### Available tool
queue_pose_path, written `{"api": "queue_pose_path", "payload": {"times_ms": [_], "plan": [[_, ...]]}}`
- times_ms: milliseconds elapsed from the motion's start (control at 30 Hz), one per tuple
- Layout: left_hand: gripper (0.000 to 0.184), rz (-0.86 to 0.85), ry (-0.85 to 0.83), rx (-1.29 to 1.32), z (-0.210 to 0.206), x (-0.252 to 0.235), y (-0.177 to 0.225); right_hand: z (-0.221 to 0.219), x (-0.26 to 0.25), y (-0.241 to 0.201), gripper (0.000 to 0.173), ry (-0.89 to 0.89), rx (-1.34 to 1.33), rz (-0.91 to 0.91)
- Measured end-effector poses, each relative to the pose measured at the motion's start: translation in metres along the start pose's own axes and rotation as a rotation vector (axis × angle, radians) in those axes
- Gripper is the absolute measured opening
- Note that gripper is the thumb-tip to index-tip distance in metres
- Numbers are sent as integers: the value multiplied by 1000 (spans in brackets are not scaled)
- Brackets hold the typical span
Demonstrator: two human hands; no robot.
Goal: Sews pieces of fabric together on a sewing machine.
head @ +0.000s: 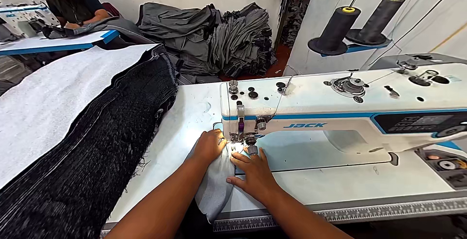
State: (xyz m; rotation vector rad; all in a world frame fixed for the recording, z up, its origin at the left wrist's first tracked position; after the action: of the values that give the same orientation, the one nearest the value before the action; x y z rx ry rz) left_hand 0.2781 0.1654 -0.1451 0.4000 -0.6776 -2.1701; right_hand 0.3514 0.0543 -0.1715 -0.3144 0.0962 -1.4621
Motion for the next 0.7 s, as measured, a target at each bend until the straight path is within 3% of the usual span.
{"api": "queue_pose_path", "payload": {"times_ms": [167, 367, 467, 533, 600, 633, 700], "plan": [[16, -44, 117, -31, 12, -23, -7, 0, -4, -3, 55, 32, -13, 3], [16, -46, 182, -16, 17, -30, -8, -3, -5, -3, 52, 53, -5, 14], [25, 41, 226, 182, 36, -14, -32, -1, 0, -16, 41, 144, -12, 191], [37, 10, 323, 306, 63, 38, -47, -2, 12, -33, 46, 218, -32, 435], [50, -245, 504, 184, 87, 128, -40, -7, 17, -44, 48, 143, -28, 575], [59, -338, 495, 143, 85, 175, -33, -8, 17, -48, 46, 128, -8, 603], [55, -353, 258, 157, 51, 253, -24, -4, 17, -66, 30, 272, 50, 659]]}}
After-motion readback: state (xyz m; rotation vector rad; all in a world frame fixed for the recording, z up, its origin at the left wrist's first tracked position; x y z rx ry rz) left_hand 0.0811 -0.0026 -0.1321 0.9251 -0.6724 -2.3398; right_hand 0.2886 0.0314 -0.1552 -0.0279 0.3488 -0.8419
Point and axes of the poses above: each hand's wrist, its own x-axis away from the middle knuckle, its own z-axis out of the back of the hand, y = z × x, the point moved 10 cm from there along -x, towards the middle knuckle, and after that the axes turned 12 degrees about x, right-handed, at the moved point
